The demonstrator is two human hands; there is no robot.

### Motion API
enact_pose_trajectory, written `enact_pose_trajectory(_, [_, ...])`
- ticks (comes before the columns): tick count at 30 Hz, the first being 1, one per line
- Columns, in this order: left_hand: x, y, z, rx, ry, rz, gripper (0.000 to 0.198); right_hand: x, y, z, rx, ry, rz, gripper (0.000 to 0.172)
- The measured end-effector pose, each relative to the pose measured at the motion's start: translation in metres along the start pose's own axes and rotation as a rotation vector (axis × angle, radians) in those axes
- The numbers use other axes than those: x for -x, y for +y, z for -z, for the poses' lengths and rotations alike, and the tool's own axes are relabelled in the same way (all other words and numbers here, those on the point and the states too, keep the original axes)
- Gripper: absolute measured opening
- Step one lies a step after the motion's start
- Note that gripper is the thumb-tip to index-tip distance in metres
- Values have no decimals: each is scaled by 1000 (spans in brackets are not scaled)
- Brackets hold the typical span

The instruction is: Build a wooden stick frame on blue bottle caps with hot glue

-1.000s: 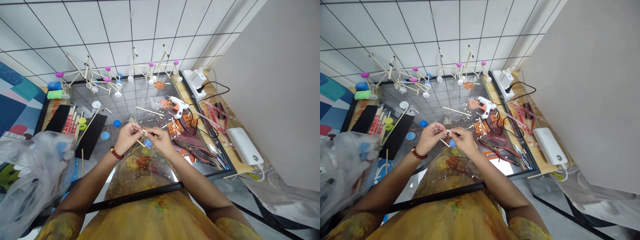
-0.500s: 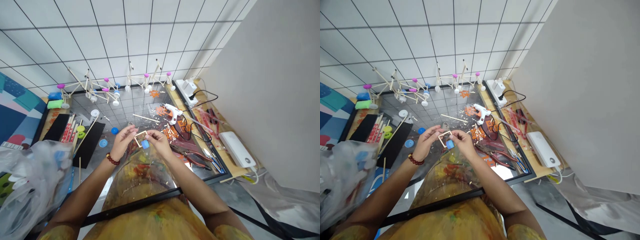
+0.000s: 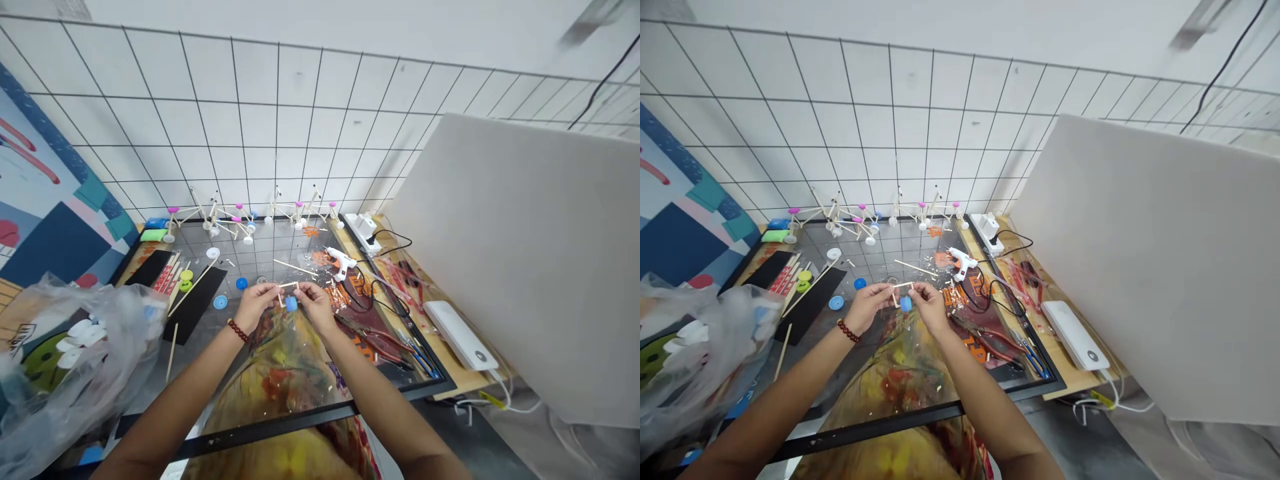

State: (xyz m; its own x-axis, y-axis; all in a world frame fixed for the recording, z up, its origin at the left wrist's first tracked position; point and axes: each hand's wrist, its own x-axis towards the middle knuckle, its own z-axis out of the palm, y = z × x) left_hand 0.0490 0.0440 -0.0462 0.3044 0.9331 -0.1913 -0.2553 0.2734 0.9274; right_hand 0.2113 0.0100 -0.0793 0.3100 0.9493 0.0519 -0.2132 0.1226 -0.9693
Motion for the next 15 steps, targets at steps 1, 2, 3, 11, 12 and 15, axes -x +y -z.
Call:
enact_pose_trajectory(1, [1, -2, 0, -8, 7, -14, 44, 0, 0, 0, 4, -5, 8, 31])
enact_pose_trajectory(2, [3, -4, 0, -12, 12, -28, 44, 1, -1, -1, 8, -10, 15, 31])
enact_pose_trajectory(3, [4, -6, 0, -15, 14, -41, 45, 1, -2, -1, 13, -16, 21, 31])
enact_pose_trajectory(11, [3, -15, 5, -50, -39, -90, 43, 4, -3, -2, 72, -83, 57, 31])
enact_pose_trajectory(12, [2, -16, 6, -49, -50, -93, 43, 4, -2, -2, 78, -92, 62, 31])
enact_pose_trajectory(15, [1, -18, 10, -43, -84, -101, 43, 4, 1, -4, 85, -112, 71, 29])
